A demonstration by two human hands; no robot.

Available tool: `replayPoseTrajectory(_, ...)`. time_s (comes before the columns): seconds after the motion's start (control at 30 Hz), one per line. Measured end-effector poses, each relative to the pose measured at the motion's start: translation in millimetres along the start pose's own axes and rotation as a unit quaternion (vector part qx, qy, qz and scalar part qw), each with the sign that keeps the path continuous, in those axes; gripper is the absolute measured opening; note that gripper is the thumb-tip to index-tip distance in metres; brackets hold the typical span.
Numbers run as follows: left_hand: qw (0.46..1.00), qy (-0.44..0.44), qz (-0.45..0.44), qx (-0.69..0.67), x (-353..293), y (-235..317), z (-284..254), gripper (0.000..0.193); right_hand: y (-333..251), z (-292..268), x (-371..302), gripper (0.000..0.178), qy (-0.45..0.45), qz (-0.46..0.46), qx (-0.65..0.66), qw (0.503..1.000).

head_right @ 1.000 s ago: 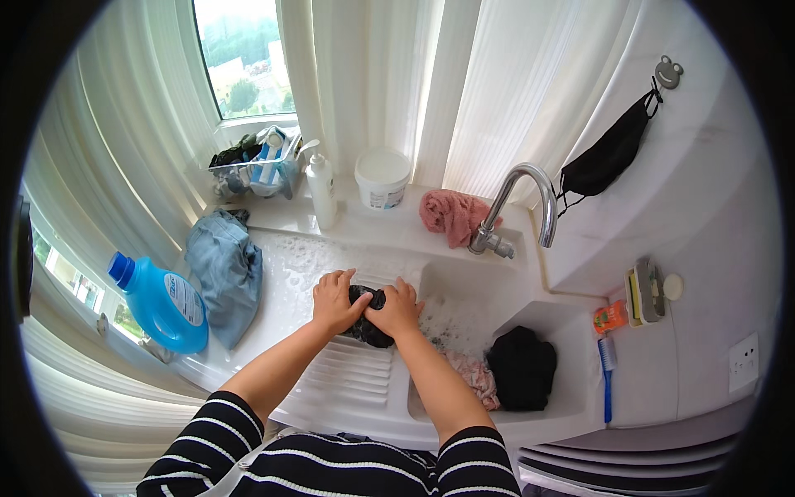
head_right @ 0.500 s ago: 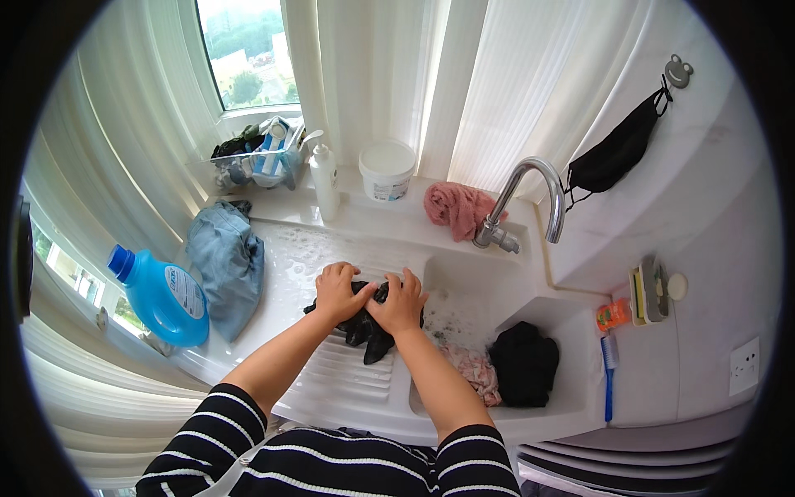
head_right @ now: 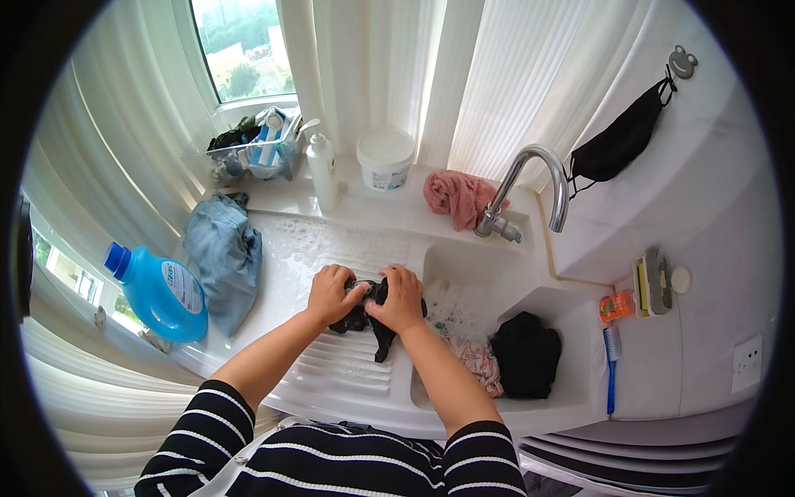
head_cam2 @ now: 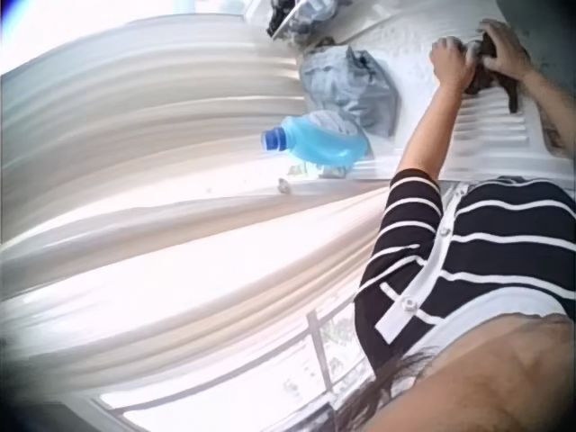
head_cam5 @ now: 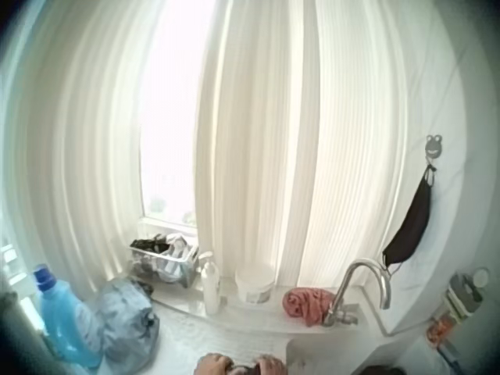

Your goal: The person hand-washes a dark garment in a white sink, repeatedly scrubbing the fabric against the sink's built-in washboard and wringing it out. The person manipulates the wet cloth with both hands, focusing on different sections of the item throughout the process.

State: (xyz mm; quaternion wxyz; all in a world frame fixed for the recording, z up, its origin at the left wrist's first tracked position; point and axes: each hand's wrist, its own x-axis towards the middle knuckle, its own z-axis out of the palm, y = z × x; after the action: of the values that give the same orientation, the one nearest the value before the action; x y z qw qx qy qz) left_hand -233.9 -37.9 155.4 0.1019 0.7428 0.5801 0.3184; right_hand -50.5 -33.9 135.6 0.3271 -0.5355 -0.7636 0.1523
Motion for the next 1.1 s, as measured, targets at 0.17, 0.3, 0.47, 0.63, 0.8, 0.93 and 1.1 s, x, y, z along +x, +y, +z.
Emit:
replayPoseTrajectory(0.17, 0.996, -0.040, -0.082, 0.009, -27, 12, -16, 0.048, 6, -17, -25, 0.056, -0.095, 0.034, 0.129, 0.986)
replayPoseTrajectory(0.3, 0.968, -0.046, 0.227, -0.095, -76, 19, -45, 0.035, -30, -51, -84, 0.039, -0.099, -0.294, 0.077, 0.948)
replayPoseTrajectory(0.47, 0.992, 0.016, 0.110, -0.063, -24, -7, 2, 0.023, 8, 0, -25, 0.058, -0.039, -0.137, 0.079, 0.987)
replayPoseTrajectory(0.63, 0.997, -0.003, -0.058, 0.052, -1, 1, -8, 0.041, 1, -5, 0, 0.073, -0.082, 0.110, -0.016, 0.990)
replayPoseTrajectory(0.8, 0.976, -0.077, 0.169, -0.113, -69, 13, -44, 0.035, -20, -43, -75, 0.063, -0.098, -0.206, 0.107, 0.968)
replayPoseTrajectory(0.93, 0.984, -0.082, 0.152, -0.035, -70, 14, -21, 0.026, -3, -18, -61, 0.062, -0.106, -0.237, 0.032, 0.965)
replayPoseTrajectory(1.1, 0.997, 0.077, -0.020, 0.023, 5, 2, 7, 0.030, -9, -3, 0, 0.058, -0.056, -0.041, 0.006, 0.998)
